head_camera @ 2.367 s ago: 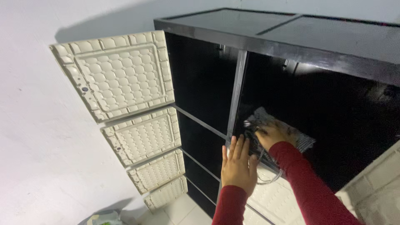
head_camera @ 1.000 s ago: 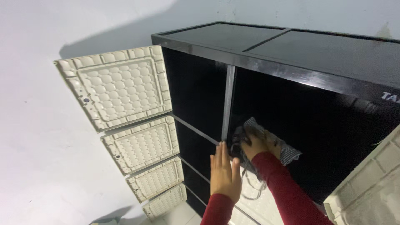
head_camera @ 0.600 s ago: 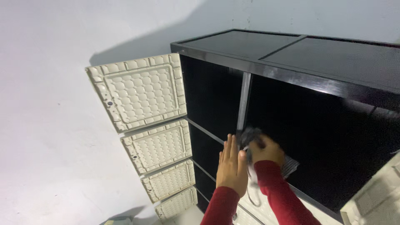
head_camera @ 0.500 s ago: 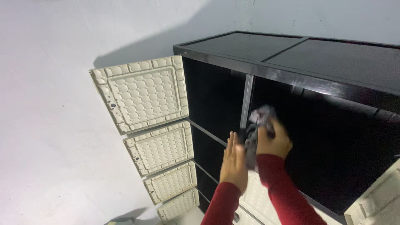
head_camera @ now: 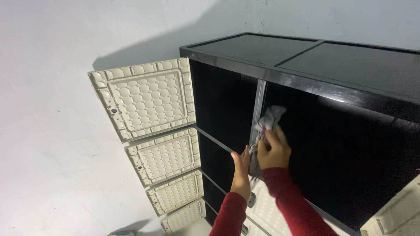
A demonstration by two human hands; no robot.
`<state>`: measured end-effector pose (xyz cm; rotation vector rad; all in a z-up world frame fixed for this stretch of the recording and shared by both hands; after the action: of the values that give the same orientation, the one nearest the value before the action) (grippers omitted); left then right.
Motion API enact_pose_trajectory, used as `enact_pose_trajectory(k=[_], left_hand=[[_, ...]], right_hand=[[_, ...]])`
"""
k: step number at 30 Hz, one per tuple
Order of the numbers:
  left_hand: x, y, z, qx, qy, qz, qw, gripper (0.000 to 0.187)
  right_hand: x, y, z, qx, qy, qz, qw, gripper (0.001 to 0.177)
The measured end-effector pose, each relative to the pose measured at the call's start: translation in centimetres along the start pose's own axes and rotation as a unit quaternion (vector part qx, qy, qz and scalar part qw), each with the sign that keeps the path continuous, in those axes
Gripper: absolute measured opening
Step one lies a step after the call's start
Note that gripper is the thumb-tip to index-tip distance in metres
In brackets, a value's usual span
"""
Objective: The person wipes the top and interior of a black cabinet using a patterned cloth. They move the cloth across the surface repeatedly, then open the cabinet door and wipe the inside shelf.
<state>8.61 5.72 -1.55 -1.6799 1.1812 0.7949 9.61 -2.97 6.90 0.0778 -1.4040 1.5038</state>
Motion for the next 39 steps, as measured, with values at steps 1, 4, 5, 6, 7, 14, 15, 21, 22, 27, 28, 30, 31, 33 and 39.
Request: enact_pose_trajectory(k=[1, 4, 5, 6, 7, 14, 15, 21, 22, 27, 28, 30, 31, 33, 39], left_hand=[[0.2, -0.3, 0.1, -0.005, 0.019, 0.002, 1.0, 0.109], [0.4, 0.3, 0.3, -0.004, 0.045, 0.02, 0.999, 0.107], [0.3, 0.7, 0.5, -0.001, 0.049, 0.029, 0.998, 0.105], [-0.2, 0.9, 0.6, 0.015, 0.033, -0.005, 0.999, 0.104], [-0.6, 1.6, 0.7, 0.031, 0.018, -0.036, 0.999, 0.103], [-3.0, 4.4, 2.7, -0.029, -0.078, 0.01, 0.997, 0.106], [-3.3, 4.9, 2.8, -0.035, -0.08, 0.023, 0.996, 0.107], [-3.7, 6.5, 3.3, -0.048, -0.075, 0.051, 0.995, 0.106], [-3.9, 6.6, 3.4, -0.047, -0.076, 0.041, 0.995, 0.106], [-5.4, 7.3, 3.2, -0.029, -0.111, 0.003, 0.993, 0.107], [-5.6, 7.4, 3.1, -0.029, -0.113, -0.006, 0.993, 0.108], [-5.7, 7.5, 2.4, -0.039, -0.115, -0.001, 0.993, 0.107], [-5.8, 7.5, 2.3, -0.05, -0.118, 0.011, 0.992, 0.106], [-6.3, 7.2, 1.9, -0.067, -0.124, 0.022, 0.99, 0.105], [-11.7, 5.8, 0.1, -0.066, -0.128, -0.029, 0.989, 0.103]], right_hand=[[0.2, 0.3, -0.1, 0.004, 0.013, -0.033, 0.999, 0.023], [1.9, 1.3, 1.2, 0.01, 0.015, -0.077, 0.997, 0.031], [3.3, 1.2, 1.6, -0.016, 0.037, 0.006, 0.999, 0.04], [4.8, 1.0, 1.9, -0.043, 0.058, 0.088, 0.994, 0.05], [6.1, 1.1, 2.2, -0.066, 0.081, 0.168, 0.98, 0.059], [5.1, -1.3, 0.4, 0.003, 0.213, 0.158, 0.964, 0.075], [4.3, -0.3, 0.1, 0.017, 0.22, 0.157, 0.963, 0.072], [3.5, 2.3, -0.2, 0.07, 0.328, 0.137, 0.932, 0.066], [4.2, 1.7, 0.1, 0.07, 0.337, 0.131, 0.93, 0.066], [8.5, -2.4, 2.6, -0.008, 0.285, 0.097, 0.954, 0.067], [8.9, -2.7, 2.9, -0.028, 0.274, 0.105, 0.955, 0.064], [9.1, -2.2, 2.7, 0.006, 0.3, 0.089, 0.95, 0.065], [9.0, -1.8, 2.6, 0.023, 0.311, 0.079, 0.947, 0.065], [8.5, -0.6, 2.4, 0.137, 0.358, 0.019, 0.923, 0.065], [11.7, -1.2, 7.4, 0.129, 0.306, -0.078, 0.94, 0.056]])
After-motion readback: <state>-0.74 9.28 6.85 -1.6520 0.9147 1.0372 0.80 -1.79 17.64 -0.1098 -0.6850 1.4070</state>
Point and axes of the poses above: each hand's wrist, its own y-axis away from the middle knuckle, its own z-axis out of the back of the hand, x = y × z, the point moved 4 cm from there along -y, towards the middle knuckle, and after that the axes turned 13 degrees about -z, right-handed, at the moved point
